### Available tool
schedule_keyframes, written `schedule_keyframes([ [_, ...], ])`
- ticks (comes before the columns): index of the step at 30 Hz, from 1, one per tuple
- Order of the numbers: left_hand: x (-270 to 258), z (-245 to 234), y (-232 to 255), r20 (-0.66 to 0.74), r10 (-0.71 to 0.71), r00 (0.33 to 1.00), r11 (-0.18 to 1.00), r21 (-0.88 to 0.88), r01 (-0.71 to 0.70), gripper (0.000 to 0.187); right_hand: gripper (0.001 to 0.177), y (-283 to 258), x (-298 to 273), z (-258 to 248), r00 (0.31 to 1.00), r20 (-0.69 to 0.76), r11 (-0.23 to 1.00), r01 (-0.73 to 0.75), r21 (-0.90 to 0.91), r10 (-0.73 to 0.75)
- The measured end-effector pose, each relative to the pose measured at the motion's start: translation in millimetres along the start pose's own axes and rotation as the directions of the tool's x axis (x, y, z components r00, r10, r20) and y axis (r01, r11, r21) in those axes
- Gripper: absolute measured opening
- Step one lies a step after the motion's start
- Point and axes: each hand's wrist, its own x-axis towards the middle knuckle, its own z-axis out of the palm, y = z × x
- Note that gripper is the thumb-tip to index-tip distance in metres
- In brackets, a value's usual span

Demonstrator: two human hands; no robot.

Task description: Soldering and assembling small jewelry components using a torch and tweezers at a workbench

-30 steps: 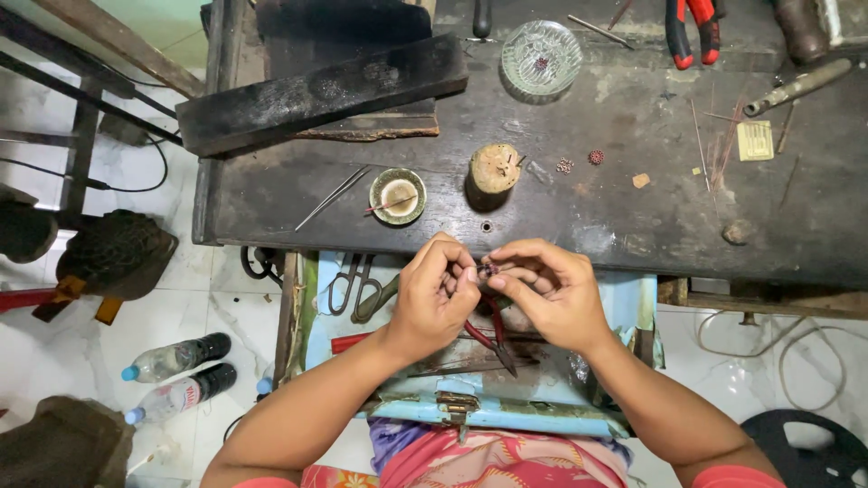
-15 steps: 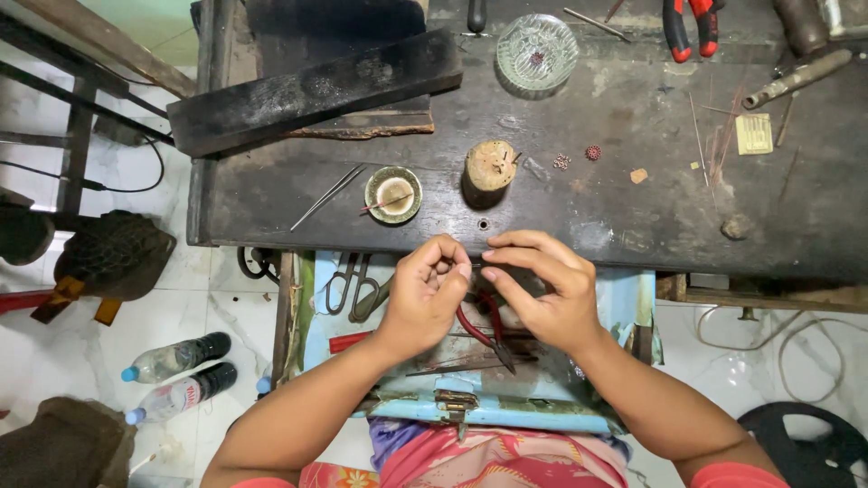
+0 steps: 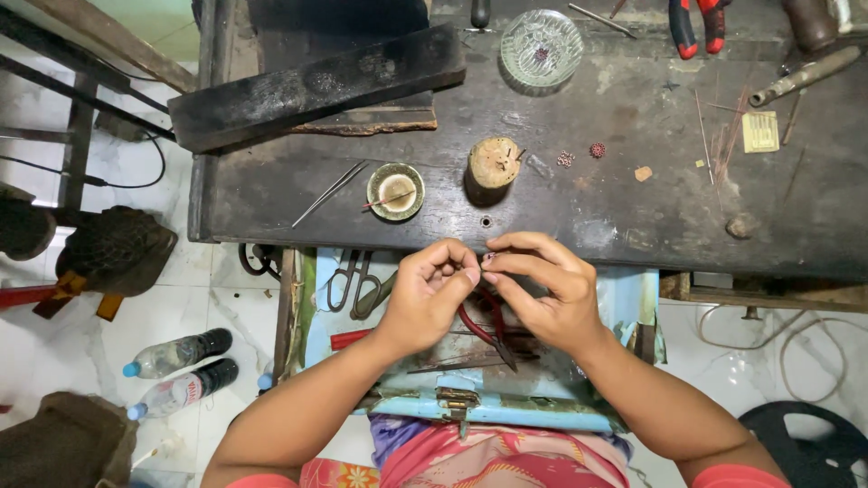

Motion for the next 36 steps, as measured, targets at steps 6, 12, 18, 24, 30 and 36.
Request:
schedule_keyframes([
  [6,0,-3,-8,0.0,-0.035,0.999,0.999,-0.023,0.035,0.002,0.007,5,-4,1,1.0,0.016,1.0,0.018,-0.012,-0.018],
  [12,1,-1,-1,-0.004,-0.055,0.998,0.998,-0.01,0.055,0.003,0.005,2,-3,1,0.999,0.007,0.999,0.037,-0.027,-0.037],
  [18,2,-1,-5,-0.002,-0.058,0.998,0.998,-0.01,0.058,0.004,0.005,2,-2,2,0.998,0.004,0.997,0.056,-0.05,-0.056],
  [24,3,0,-5,-0.011,-0.061,0.998,0.998,-0.005,0.061,0.003,0.006,2,0,0,1.0,0.002,0.999,0.025,-0.03,-0.025],
  [30,13,-8,9,-0.064,0.094,0.993,0.962,0.262,-0.075,0.002,0.008,8,8,-7,1.0,0.004,1.0,-0.023,-0.015,0.023],
  [36,20,-20,2,0.114,0.437,0.892,0.455,0.827,-0.329,0.002,0.02,25,-4,2,0.975,-0.007,0.955,-0.218,0.199,0.224],
])
